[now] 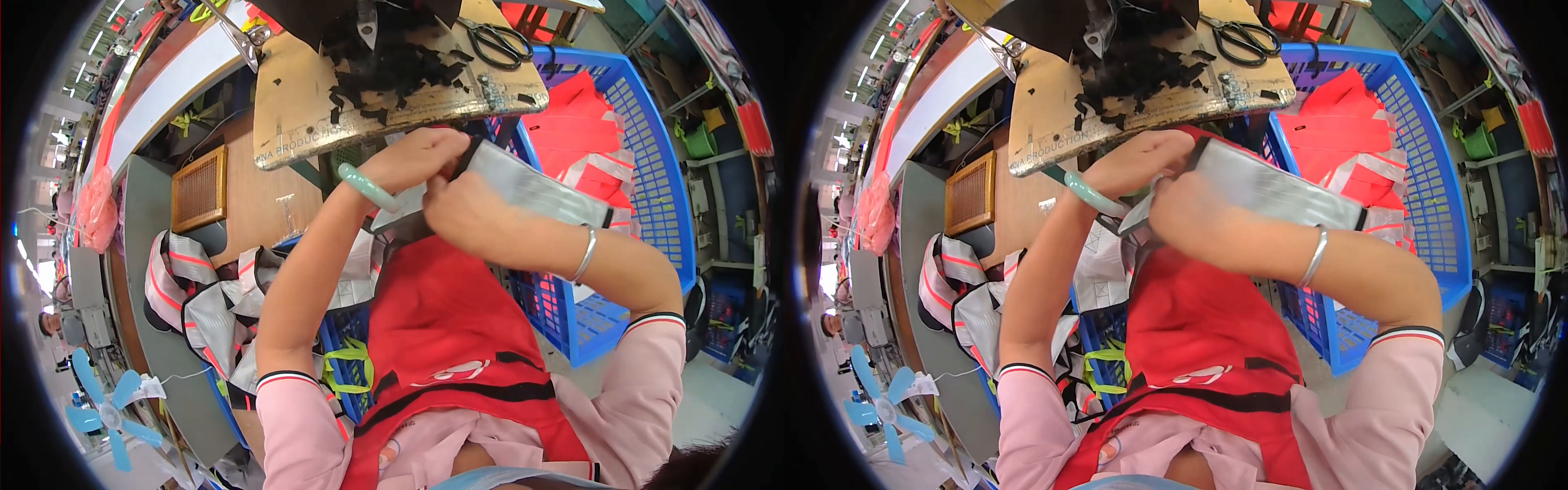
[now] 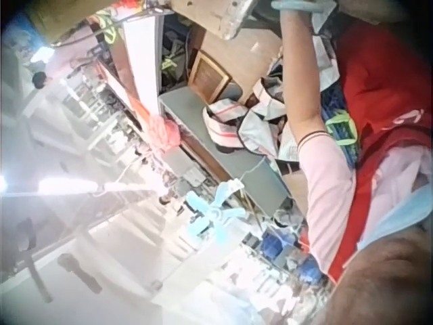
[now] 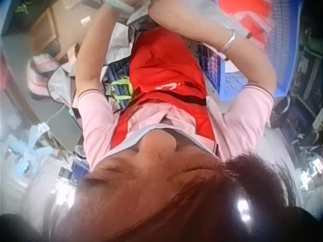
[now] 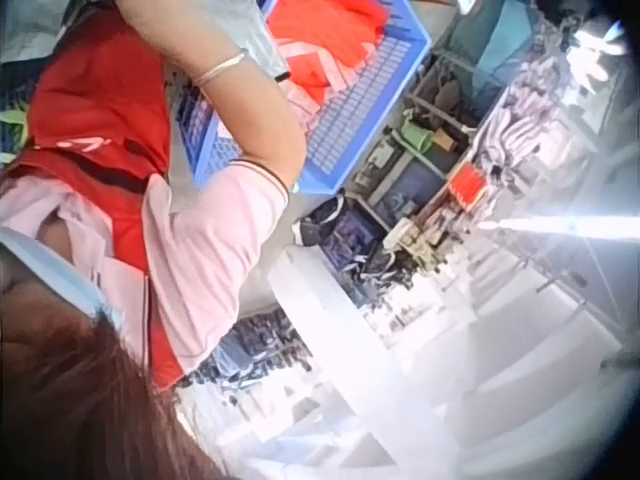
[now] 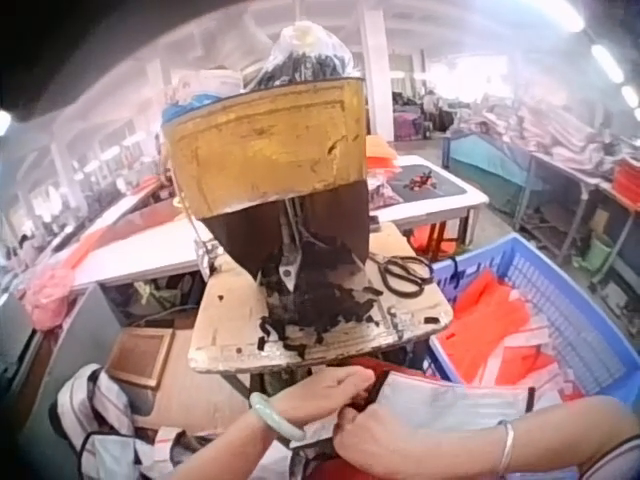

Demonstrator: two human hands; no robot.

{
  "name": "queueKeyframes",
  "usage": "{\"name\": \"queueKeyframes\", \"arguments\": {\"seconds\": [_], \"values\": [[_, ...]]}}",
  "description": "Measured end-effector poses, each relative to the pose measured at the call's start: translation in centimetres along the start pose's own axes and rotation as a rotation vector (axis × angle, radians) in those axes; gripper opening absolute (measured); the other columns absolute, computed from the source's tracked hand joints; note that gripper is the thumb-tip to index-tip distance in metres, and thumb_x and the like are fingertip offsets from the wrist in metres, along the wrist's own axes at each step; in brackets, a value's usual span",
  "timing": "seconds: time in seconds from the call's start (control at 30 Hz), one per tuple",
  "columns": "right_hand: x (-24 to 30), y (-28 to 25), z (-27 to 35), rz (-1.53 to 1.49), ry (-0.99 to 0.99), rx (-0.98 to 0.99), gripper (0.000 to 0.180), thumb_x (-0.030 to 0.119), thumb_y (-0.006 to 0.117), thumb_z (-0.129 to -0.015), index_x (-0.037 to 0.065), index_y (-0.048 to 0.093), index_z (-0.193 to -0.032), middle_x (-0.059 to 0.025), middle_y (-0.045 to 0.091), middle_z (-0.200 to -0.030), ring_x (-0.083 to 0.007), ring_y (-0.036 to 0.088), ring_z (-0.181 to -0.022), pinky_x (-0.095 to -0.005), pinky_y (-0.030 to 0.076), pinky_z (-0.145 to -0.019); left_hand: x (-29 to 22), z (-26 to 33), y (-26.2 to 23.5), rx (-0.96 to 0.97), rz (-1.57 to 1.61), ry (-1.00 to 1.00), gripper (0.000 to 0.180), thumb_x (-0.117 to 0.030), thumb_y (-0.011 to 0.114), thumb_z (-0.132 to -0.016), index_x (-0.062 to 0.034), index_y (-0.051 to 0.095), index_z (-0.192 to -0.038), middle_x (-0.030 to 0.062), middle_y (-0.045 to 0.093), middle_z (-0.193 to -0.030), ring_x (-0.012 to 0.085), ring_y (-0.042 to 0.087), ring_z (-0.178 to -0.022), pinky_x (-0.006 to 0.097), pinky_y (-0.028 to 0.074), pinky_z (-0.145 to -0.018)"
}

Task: Inspecting and aligning textile pieces on a workstation in a garment factory.

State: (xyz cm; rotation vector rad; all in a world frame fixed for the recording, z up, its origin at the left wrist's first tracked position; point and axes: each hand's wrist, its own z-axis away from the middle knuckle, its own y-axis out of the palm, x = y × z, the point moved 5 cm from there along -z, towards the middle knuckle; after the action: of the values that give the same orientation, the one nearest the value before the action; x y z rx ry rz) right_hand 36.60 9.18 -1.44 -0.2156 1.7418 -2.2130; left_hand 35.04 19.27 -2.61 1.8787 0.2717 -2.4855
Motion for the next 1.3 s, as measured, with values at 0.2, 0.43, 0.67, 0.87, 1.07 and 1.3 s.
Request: {"name": "queueKeyframes", "arguments": {"seconds": [0.2,0.43,0.67,0.87,1.07,1.3], "values": [[-5.5,-0.9,2.8,-0.582,0.107,-0.327,0.019,0.013,0.061,-0.079,0.001,0.065,-0.093,-0.0146,0.062,-0.088,-0.0334,0.063,-0.081,-0.041,0.05,-0.069,4.7,6.0,3.7,-0.439,-0.306,0.359,0.043,-0.016,0.068,-0.086,-0.0055,0.057,-0.126,0.0168,0.06,-0.124,0.0269,0.057,-0.117,0.034,0.045,-0.095],[-6.7,-2.2,3.0,-0.844,0.192,-0.385,0.019,0.015,0.065,-0.08,0.0,0.063,-0.092,-0.0135,0.061,-0.082,-0.0301,0.061,-0.075,-0.0377,0.047,-0.066,4.2,9.0,2.5,-0.743,-0.282,0.092,0.022,-0.013,0.069,-0.084,-0.0027,0.067,-0.103,0.0145,0.066,-0.08,0.0152,0.062,-0.066,0.028,0.048,-0.063],[-8.6,-5.7,2.2,-0.979,0.125,-0.639,0.019,0.016,0.066,-0.084,0.0,0.063,-0.094,-0.0078,0.058,-0.072,-0.0155,0.054,-0.063,-0.0295,0.042,-0.057,-5.1,10.7,-3.5,-0.506,-0.264,0.14,0.027,-0.015,0.072,-0.083,0.0051,0.066,-0.099,0.003,0.065,-0.08,0.0066,0.055,-0.074,0.024,0.047,-0.068],[-10.2,-6.6,-0.1,-1.096,0.268,-0.619,0.021,0.019,0.062,-0.088,-0.001,0.063,-0.095,-0.0038,0.055,-0.068,-0.0087,0.047,-0.061,-0.0264,0.039,-0.055,-7.7,8.4,-8.8,-0.446,-0.419,0.032,0.029,-0.021,0.07,-0.083,0.0028,0.068,-0.1,0.0023,0.065,-0.082,0.009,0.056,-0.077,0.025,0.046,-0.071],[-12.8,-5.6,-3.3,-1.015,0.303,-0.71,0.025,0.023,0.062,-0.088,0.0,0.064,-0.096,-0.0042,0.055,-0.066,-0.0099,0.048,-0.06,-0.0282,0.038,-0.055,-5.6,5.9,-12.3,-0.43,-0.363,-0.027,0.028,-0.021,0.071,-0.085,0.0031,0.067,-0.099,-0.0021,0.064,-0.086,0.0051,0.055,-0.08,0.021,0.045,-0.076],[-14.4,-5.6,-5.5,-1.014,0.419,-0.568,0.032,0.03,0.063,-0.084,0.001,0.067,-0.098,-0.0165,0.067,-0.083,-0.0299,0.064,-0.077,-0.0377,0.048,-0.071,-4.4,4.2,-14.6,-0.495,-0.329,-0.081,0.028,-0.021,0.072,-0.084,0.0022,0.068,-0.101,-0.0013,0.065,-0.088,0.0058,0.056,-0.081,0.021,0.046,-0.077]]}}
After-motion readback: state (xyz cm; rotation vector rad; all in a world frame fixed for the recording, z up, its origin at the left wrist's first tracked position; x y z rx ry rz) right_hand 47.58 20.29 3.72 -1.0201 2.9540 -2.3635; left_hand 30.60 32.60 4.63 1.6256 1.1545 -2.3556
